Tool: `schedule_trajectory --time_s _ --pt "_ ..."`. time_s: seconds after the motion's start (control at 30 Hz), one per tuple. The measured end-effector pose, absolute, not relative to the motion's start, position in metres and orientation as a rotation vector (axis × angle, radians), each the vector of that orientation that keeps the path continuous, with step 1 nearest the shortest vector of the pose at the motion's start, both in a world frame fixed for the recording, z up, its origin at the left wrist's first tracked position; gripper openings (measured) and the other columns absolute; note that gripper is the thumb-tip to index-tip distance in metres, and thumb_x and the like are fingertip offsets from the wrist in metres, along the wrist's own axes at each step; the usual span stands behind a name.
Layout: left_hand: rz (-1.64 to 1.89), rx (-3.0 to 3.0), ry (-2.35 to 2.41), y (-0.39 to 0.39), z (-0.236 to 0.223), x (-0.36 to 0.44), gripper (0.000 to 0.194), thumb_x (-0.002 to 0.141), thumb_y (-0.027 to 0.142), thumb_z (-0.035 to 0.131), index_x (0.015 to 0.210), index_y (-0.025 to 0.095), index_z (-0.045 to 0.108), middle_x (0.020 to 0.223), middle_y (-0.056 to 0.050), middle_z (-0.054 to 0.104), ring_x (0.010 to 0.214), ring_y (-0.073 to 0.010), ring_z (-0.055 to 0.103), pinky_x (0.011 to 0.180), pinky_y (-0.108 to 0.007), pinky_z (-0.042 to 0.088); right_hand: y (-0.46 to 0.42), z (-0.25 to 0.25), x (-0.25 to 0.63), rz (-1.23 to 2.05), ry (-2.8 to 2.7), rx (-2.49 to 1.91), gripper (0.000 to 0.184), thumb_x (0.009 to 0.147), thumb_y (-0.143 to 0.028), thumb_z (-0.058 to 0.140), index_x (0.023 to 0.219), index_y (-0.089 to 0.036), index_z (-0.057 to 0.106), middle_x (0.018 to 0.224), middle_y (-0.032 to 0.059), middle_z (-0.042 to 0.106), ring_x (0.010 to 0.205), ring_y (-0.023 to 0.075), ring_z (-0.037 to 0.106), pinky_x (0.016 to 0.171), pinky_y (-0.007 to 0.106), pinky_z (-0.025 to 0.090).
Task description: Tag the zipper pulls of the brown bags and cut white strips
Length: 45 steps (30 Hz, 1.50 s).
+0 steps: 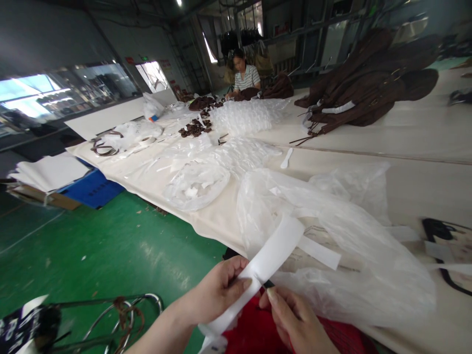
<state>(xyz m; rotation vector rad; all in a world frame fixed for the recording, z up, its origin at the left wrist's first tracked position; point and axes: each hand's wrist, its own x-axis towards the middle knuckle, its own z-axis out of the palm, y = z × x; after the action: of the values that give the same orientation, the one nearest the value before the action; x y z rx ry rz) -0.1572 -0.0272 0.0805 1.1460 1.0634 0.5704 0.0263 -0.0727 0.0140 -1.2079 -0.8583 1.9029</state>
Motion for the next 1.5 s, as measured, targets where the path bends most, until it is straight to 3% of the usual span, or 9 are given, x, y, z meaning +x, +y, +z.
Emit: schedule_trajectory --time_s 0.3,0.6,0.83,1.1,1.5 --pt "0.428 1.414 1.088 -0.013 0.082 -0.156 0.042 0.087 0.052 0.058 0.097 0.012 0.061 0.086 -0.007 0.061 0.075 -0.0152 0.053 0.065 -0.023 0.044 -0.070 0.019 0.030 1.926 -0.815 -1.141 0.052 0.076 -0.070 0.058 0.073 -0.018 0.056 0.046 -0.0125 0.023 0.038 0.0031 0.017 0.037 0.019 0.011" --pt "0.339 1.442 1.072 -0.006 0.087 -0.154 0.041 0.089 0.052 0.055 0.099 0.012 0.059 0.081 -0.004 0.057 0.066 -0.0112 0.047 0.056 -0.019 0.039 -0.069 0.021 0.033 1.940 -0.782 -1.128 0.053 0.078 -0.070 0.056 0.075 -0.018 0.057 0.045 -0.0127 0.024 0.035 0.0031 0.020 0.035 0.019 0.014" --pt "0.309 1.436 1.001 -0.005 0.090 -0.149 0.032 0.092 0.043 0.052 0.095 0.012 0.059 0.082 -0.004 0.061 0.068 -0.0110 0.050 0.061 -0.020 0.041 -0.068 0.022 0.032 1.909 -0.764 -1.153 0.053 0.079 -0.069 0.056 0.078 -0.016 0.060 0.047 -0.0117 0.027 0.035 0.0028 0.024 0.035 0.017 0.017" --pt "0.308 1.512 0.951 0.000 0.091 -0.146 0.028 0.091 0.039 0.052 0.096 0.013 0.061 0.090 -0.007 0.068 0.081 -0.0177 0.062 0.072 -0.025 0.047 -0.066 0.022 0.030 1.927 -0.790 -1.149 0.052 0.079 -0.070 0.054 0.074 -0.018 0.056 0.046 -0.0118 0.026 0.035 0.0034 0.022 0.035 0.018 0.017" --pt "0.258 1.560 0.975 0.002 0.095 -0.145 0.023 0.091 0.033 0.052 0.097 0.013 0.062 0.091 -0.006 0.068 0.078 -0.0165 0.061 0.067 -0.023 0.045 -0.065 0.026 0.031 1.978 -0.746 -1.093 0.053 0.079 -0.071 0.054 0.072 -0.018 0.052 0.045 -0.0126 0.026 0.032 0.0024 0.023 0.032 0.016 0.019"
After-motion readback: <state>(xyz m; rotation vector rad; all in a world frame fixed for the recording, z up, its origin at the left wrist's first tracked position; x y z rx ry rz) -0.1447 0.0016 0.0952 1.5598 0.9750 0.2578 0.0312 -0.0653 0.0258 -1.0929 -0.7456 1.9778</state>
